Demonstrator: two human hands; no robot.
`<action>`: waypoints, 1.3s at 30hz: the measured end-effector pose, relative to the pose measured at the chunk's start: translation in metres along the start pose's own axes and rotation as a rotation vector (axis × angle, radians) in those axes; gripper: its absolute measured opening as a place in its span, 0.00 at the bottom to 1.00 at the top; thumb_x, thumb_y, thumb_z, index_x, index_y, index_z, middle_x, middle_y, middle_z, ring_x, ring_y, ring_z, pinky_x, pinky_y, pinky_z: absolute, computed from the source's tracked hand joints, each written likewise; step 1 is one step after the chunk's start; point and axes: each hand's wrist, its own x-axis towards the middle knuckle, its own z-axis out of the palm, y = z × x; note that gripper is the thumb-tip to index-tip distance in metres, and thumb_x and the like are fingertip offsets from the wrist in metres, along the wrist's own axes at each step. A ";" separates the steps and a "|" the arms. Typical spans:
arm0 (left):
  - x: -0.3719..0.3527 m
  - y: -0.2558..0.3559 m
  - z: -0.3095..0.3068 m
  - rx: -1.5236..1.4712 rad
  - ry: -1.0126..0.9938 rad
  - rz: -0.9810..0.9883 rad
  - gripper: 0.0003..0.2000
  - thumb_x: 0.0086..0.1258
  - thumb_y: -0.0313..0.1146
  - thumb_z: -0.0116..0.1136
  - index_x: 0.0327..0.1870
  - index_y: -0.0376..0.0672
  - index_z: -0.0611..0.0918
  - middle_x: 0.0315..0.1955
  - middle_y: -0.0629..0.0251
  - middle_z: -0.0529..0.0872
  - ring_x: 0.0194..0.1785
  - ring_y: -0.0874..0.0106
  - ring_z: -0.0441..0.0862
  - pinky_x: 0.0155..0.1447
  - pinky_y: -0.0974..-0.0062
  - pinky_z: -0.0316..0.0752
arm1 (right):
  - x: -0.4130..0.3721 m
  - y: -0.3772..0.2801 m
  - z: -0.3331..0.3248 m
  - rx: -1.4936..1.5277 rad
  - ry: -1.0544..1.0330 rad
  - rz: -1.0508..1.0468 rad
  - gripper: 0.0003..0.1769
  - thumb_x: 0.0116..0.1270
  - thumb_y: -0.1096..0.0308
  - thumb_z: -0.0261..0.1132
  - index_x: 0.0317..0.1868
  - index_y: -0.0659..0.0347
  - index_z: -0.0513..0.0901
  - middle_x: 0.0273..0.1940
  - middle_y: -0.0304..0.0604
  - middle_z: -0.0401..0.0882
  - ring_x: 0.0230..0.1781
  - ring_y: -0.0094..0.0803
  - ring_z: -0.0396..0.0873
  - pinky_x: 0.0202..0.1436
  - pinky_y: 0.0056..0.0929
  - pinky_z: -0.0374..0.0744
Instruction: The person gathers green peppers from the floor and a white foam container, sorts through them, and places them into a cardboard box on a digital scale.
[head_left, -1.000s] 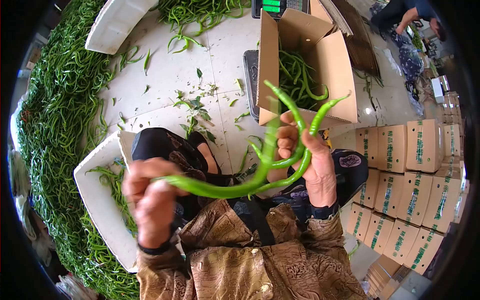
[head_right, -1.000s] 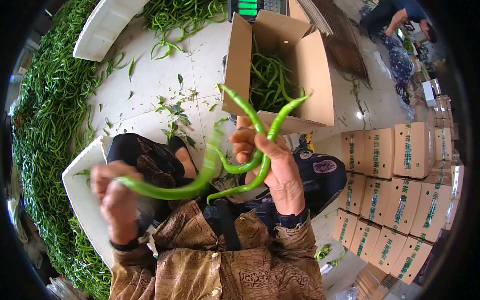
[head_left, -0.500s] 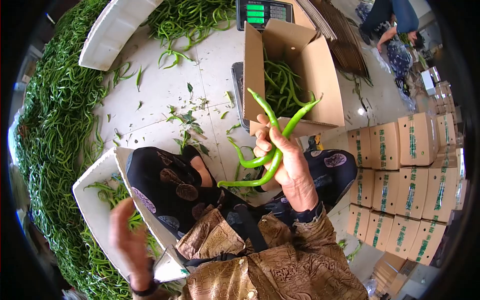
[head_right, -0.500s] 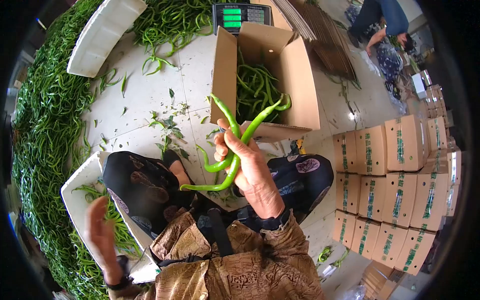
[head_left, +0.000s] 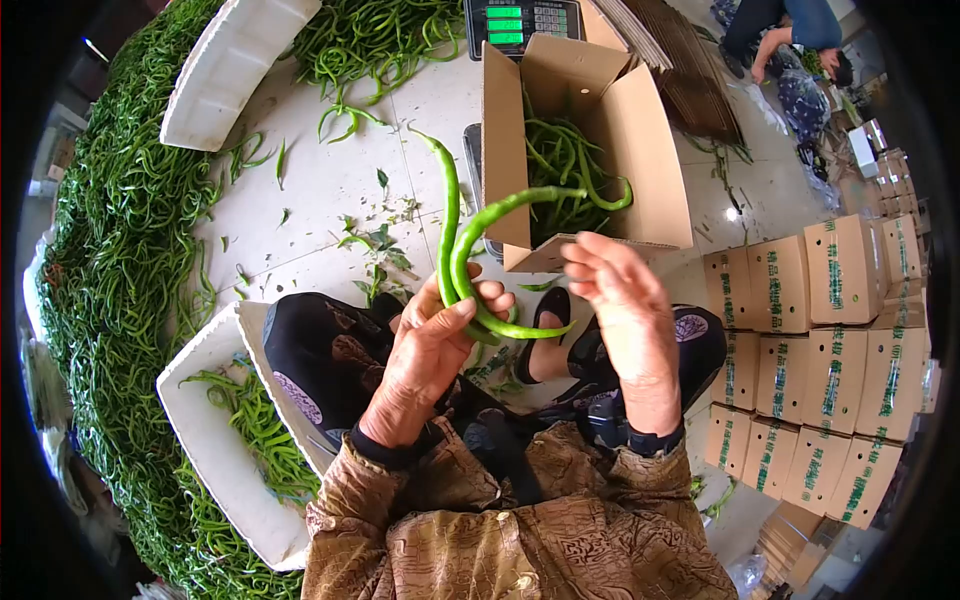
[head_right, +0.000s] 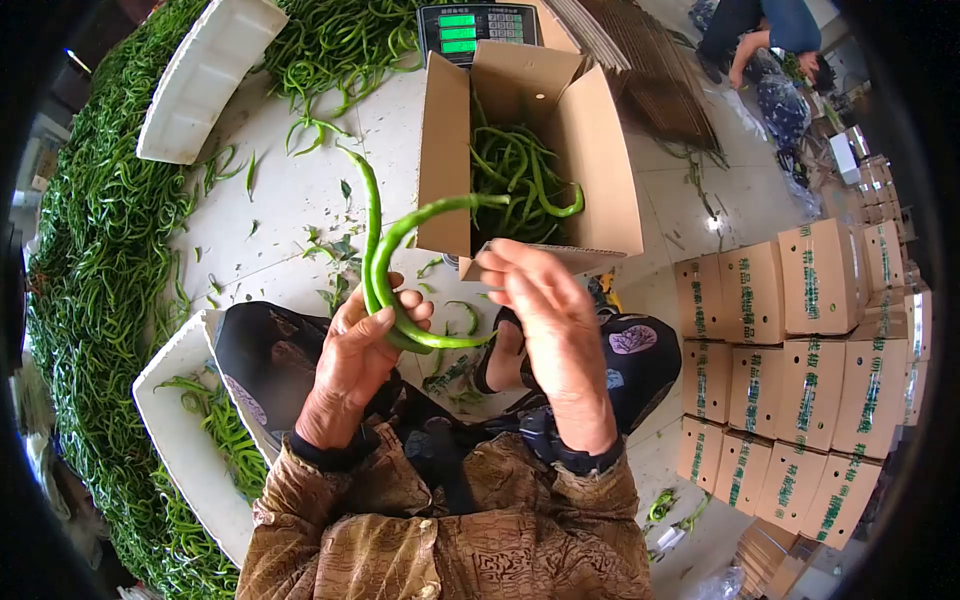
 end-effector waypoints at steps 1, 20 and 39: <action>0.001 0.003 -0.001 -0.025 -0.003 0.005 0.21 0.69 0.24 0.56 0.62 0.35 0.68 0.48 0.55 0.81 0.55 0.59 0.80 0.64 0.61 0.74 | -0.002 0.003 -0.009 -0.015 0.094 -0.022 0.19 0.75 0.63 0.58 0.59 0.66 0.77 0.52 0.47 0.81 0.53 0.28 0.78 0.59 0.27 0.75; 0.076 0.028 0.080 -0.044 -0.127 0.040 0.23 0.67 0.19 0.46 0.65 0.29 0.64 0.45 0.56 0.76 0.48 0.63 0.78 0.58 0.63 0.76 | -0.005 0.007 -0.001 0.400 0.081 0.041 0.27 0.70 0.72 0.61 0.68 0.62 0.65 0.62 0.47 0.71 0.59 0.32 0.74 0.57 0.29 0.74; 0.018 0.091 0.057 0.574 0.017 -0.035 0.18 0.72 0.26 0.53 0.62 0.36 0.74 0.51 0.59 0.81 0.48 0.70 0.81 0.51 0.75 0.75 | -0.015 -0.027 0.009 0.011 -0.323 0.498 0.10 0.71 0.70 0.60 0.49 0.64 0.78 0.41 0.40 0.80 0.34 0.20 0.75 0.40 0.20 0.76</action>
